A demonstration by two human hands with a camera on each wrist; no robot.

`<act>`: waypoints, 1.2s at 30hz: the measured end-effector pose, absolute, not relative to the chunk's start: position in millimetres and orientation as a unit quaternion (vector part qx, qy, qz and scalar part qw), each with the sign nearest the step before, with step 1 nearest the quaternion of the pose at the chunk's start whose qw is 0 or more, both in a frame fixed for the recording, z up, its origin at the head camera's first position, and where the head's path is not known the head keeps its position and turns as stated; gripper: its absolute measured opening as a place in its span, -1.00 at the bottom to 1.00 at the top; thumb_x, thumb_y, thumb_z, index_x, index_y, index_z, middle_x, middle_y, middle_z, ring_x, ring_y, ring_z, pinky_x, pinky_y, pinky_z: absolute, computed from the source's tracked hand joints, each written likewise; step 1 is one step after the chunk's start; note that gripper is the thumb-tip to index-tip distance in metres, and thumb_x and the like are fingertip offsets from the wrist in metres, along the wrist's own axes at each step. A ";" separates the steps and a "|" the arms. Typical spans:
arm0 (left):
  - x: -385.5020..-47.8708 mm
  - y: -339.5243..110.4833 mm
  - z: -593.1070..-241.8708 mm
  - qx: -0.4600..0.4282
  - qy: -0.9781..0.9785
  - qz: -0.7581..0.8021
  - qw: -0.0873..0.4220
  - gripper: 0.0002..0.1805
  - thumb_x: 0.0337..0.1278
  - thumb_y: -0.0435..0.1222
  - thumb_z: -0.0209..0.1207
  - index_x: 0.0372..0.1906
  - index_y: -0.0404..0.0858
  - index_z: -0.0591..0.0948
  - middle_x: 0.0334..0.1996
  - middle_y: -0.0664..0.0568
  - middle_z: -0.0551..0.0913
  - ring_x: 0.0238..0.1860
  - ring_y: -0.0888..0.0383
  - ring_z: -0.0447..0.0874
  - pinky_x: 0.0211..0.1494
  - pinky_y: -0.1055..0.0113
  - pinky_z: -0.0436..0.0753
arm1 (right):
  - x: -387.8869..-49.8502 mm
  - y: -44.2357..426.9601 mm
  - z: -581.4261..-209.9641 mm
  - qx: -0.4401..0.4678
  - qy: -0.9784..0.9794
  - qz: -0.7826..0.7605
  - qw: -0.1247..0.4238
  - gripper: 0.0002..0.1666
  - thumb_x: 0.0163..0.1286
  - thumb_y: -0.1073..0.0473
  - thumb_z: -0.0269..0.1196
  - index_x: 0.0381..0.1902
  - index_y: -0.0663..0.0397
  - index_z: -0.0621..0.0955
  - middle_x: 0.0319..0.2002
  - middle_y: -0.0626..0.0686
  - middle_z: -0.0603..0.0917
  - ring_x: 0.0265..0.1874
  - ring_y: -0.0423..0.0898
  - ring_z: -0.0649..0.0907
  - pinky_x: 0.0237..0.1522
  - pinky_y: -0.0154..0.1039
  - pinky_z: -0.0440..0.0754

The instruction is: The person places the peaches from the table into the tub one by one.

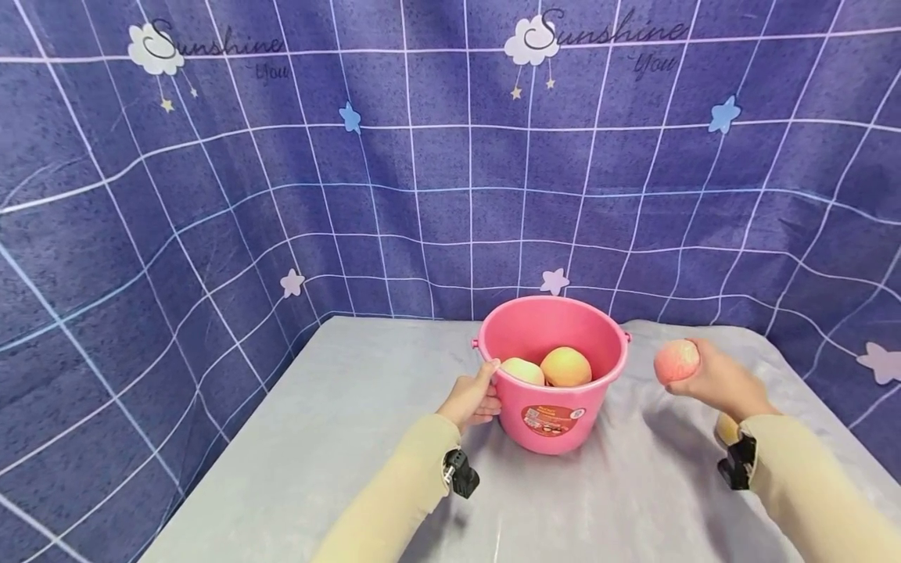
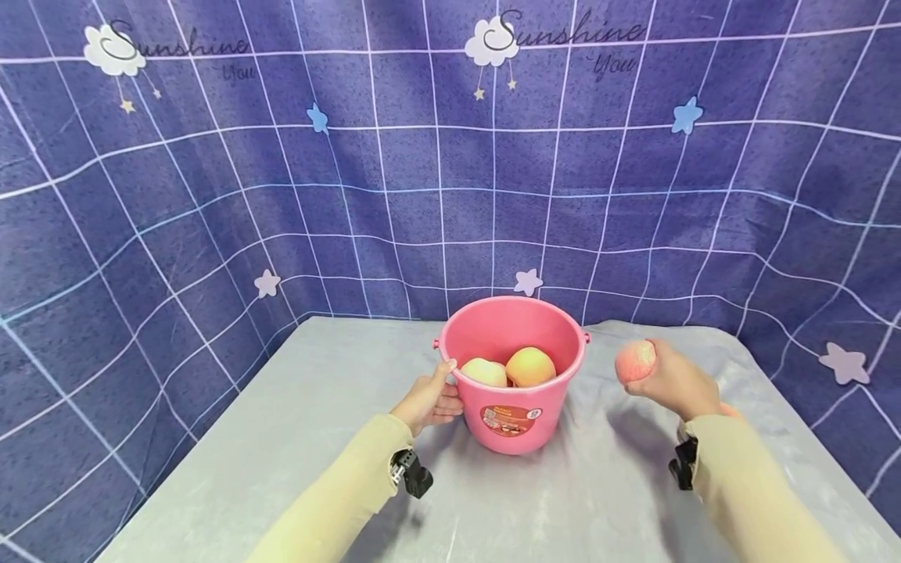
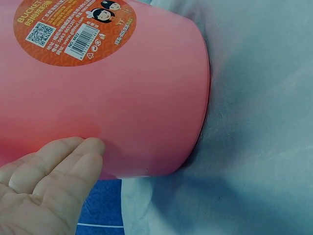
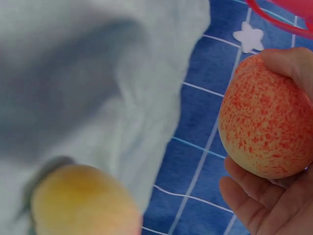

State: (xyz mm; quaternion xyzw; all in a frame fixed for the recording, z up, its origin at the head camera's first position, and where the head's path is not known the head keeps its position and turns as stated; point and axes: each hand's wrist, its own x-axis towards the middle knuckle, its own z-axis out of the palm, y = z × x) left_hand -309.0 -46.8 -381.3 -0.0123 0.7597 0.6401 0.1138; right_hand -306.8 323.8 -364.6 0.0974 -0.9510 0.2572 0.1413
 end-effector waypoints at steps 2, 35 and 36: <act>-308.6 -47.2 -381.8 -0.012 0.761 0.639 0.113 -0.14 0.22 0.17 -0.08 0.00 -0.68 0.47 -0.18 -0.43 0.65 -0.12 -0.20 0.69 -0.01 0.02 0.61 | -307.2 323.1 -355.9 0.104 -0.949 0.257 0.151 -0.11 -0.13 0.07 0.48 0.09 0.40 0.37 -0.21 0.32 0.60 -0.32 0.14 0.61 -0.37 -0.08 0.50; -310.2 -46.9 -381.3 -0.011 0.765 0.633 0.117 -0.14 0.23 0.18 -0.09 0.01 -0.66 0.47 -0.17 -0.41 0.65 -0.13 -0.18 0.69 -0.03 0.06 0.63 | -306.1 305.0 -290.1 0.122 -0.947 0.224 0.197 -0.10 -0.17 0.13 0.50 0.11 0.40 0.37 -0.16 0.41 0.56 -0.22 0.31 0.57 -0.22 0.24 0.48; -309.9 -47.0 -380.8 -0.009 0.766 0.632 0.116 -0.14 0.24 0.18 -0.10 0.01 -0.67 0.47 -0.16 -0.42 0.65 -0.13 -0.18 0.69 -0.03 0.06 0.63 | -306.6 303.7 -287.6 0.123 -0.948 0.222 0.191 -0.08 -0.16 0.12 0.50 0.11 0.42 0.36 -0.16 0.43 0.56 -0.21 0.33 0.57 -0.21 0.25 0.47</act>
